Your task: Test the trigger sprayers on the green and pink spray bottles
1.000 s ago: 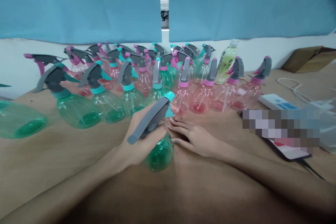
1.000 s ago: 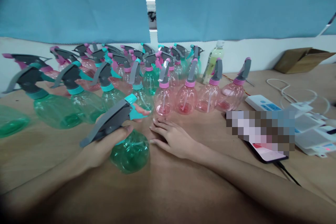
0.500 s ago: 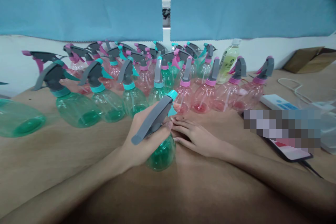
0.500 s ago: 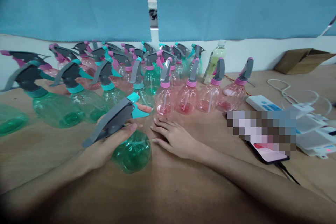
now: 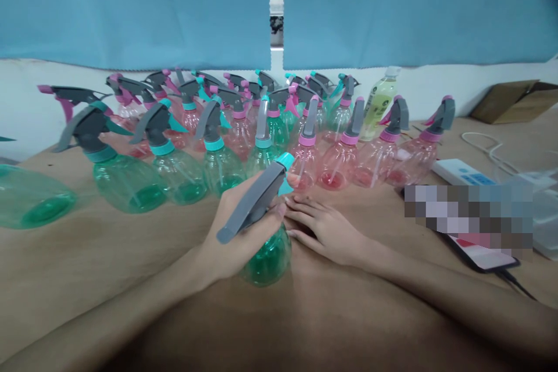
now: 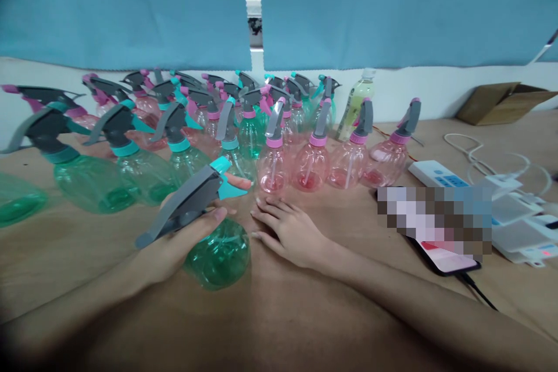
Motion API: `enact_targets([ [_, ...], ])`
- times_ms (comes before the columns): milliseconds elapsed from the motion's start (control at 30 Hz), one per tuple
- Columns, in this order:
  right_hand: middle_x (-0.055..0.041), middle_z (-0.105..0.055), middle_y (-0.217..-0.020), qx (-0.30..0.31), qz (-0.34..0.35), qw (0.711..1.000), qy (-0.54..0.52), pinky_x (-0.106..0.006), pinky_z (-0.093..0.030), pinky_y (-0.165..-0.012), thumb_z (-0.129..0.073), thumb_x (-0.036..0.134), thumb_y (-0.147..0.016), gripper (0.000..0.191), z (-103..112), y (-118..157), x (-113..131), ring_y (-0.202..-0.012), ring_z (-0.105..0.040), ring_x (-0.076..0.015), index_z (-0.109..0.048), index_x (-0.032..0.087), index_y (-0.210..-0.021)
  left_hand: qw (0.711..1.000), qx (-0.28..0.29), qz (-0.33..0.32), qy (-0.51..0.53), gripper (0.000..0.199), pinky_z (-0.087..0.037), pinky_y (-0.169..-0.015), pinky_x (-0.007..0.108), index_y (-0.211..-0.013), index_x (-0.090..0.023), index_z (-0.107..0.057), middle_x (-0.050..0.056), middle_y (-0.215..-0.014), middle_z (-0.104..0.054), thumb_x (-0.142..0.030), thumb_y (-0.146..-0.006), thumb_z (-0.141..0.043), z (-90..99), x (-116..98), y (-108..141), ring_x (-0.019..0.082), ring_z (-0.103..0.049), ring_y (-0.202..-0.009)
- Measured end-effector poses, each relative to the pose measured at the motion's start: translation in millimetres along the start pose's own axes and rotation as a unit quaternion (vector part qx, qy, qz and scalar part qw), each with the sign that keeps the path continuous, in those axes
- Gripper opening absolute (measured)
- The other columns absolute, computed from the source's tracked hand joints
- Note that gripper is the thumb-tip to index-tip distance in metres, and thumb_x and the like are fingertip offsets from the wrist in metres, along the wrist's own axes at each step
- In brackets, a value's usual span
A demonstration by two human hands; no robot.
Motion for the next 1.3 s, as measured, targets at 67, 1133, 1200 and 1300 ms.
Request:
enact_targets([
  [67,-0.0088,-0.053,-0.135,-0.006,-0.003,1.000,0.007,-0.047,-0.034,-0.107,-0.042,0.042,-0.093,0.046,0.3,0.5,0.6,-0.129,-0.042,-0.0251,-0.049,0.020,-0.132,1.000,0.000,0.004,-0.002,0.006,-0.042,-0.049,0.029,-0.072,-0.025,-0.050,-0.001,-0.065,-0.054,-0.030,-0.072,-0.052,0.2,0.7,0.6,0.017,-0.052,-0.059],
  [1133,-0.0059,-0.053,-0.135,0.002,-0.010,1.000,0.008,-0.046,-0.033,-0.105,-0.041,0.043,-0.094,0.044,-1.3,1.6,-3.0,-0.127,-0.042,-0.0240,-0.051,0.020,-0.130,1.000,0.016,0.006,-0.009,0.011,-0.046,-0.054,0.029,-0.070,-0.024,-0.046,-0.001,-0.066,-0.057,-0.032,-0.074,-0.052,-0.8,0.0,2.6,0.017,-0.056,-0.062],
  [1200,-0.0058,-0.054,-0.135,0.000,-0.007,1.000,0.007,-0.046,-0.033,-0.105,-0.041,0.043,-0.094,0.043,-1.6,1.6,-3.1,-0.127,-0.043,-0.0241,-0.051,0.020,-0.130,1.000,0.014,0.009,-0.016,0.010,-0.046,-0.054,0.028,-0.071,-0.024,-0.046,-0.002,-0.067,-0.056,-0.031,-0.075,-0.051,-0.8,-0.2,3.2,0.016,-0.056,-0.062],
  [1300,-0.0056,-0.054,-0.135,-0.001,-0.006,1.000,0.009,-0.046,-0.033,-0.105,-0.042,0.042,-0.094,0.043,-2.0,1.5,-3.3,-0.127,-0.043,-0.0239,-0.051,0.020,-0.130,1.000,0.014,0.008,-0.018,0.012,-0.046,-0.054,0.028,-0.070,-0.024,-0.044,-0.002,-0.067,-0.055,-0.031,-0.076,-0.050,-0.5,-0.7,3.4,0.016,-0.056,-0.062],
])
Point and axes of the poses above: each hand's wrist, its own y-axis away from the middle knuckle, its own z-axis out of the back of the hand, x = y × z, the point moved 3 cm from there along -y, towards the middle knuckle
